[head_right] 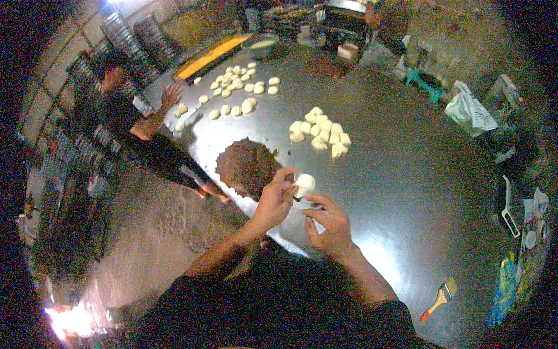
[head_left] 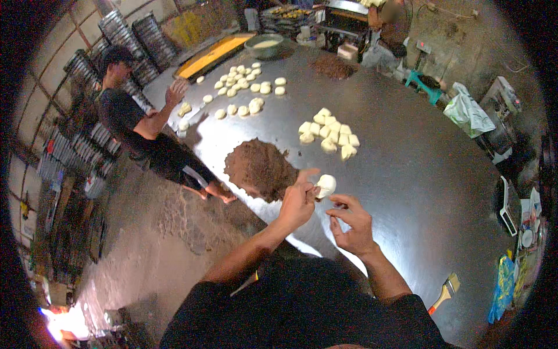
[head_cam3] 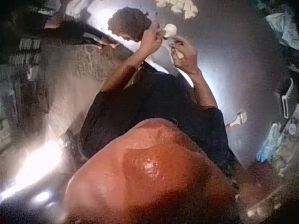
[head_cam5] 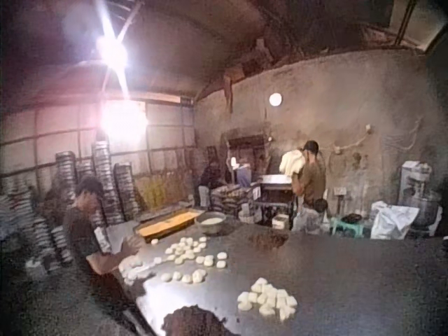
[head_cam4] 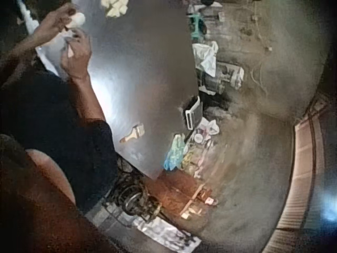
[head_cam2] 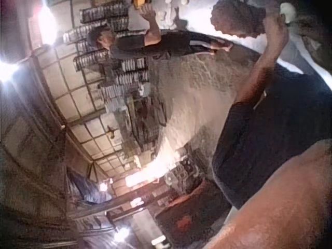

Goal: The person repeatedly takes small pieces of dough, flattens them, scoops a dark filling onto the center, and folds the dough to enclose it. The finished pastries are placed on the metal table. Another person works nearby at the same table.

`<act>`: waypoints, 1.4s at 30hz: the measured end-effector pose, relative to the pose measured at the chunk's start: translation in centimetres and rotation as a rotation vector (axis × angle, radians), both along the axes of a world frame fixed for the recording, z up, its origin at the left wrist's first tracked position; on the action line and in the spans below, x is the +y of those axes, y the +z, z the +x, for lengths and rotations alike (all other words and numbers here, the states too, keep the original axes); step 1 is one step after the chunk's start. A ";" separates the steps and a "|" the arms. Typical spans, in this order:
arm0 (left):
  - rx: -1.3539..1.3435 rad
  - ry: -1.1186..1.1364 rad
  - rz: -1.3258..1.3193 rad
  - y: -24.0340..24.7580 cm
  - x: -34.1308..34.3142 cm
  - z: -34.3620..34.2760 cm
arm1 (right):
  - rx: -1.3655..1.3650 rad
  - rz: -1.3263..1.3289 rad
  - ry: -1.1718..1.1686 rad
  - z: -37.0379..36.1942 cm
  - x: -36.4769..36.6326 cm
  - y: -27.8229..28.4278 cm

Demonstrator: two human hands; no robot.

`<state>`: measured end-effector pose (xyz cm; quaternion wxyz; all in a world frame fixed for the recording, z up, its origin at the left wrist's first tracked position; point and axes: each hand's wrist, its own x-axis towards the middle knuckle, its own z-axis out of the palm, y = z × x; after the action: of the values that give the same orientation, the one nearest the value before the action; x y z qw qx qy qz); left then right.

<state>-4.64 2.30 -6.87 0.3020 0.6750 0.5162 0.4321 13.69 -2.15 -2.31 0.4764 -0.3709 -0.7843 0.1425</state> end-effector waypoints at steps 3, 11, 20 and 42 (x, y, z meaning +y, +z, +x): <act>0.089 0.055 -0.023 -7.0 -0.1 -1.2 | -0.004 -0.081 -0.015 2.7 -1.4 -2.1; -0.140 -0.110 -0.938 -18.9 -1.6 0.4 | 0.107 -0.506 -0.193 1.0 0.0 -7.8; -0.369 0.035 -0.840 -16.2 -2.9 -1.7 | -0.065 0.096 -0.440 -3.3 5.6 -3.1; -0.782 0.744 -0.860 -16.5 -15.7 -20.6 | 0.562 -0.952 0.233 -11.3 16.2 -14.0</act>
<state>-25.19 -13.44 -23.36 0.5386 0.0675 0.6923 0.4755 2.43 14.06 -16.33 0.4282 -0.4035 -0.5121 0.6257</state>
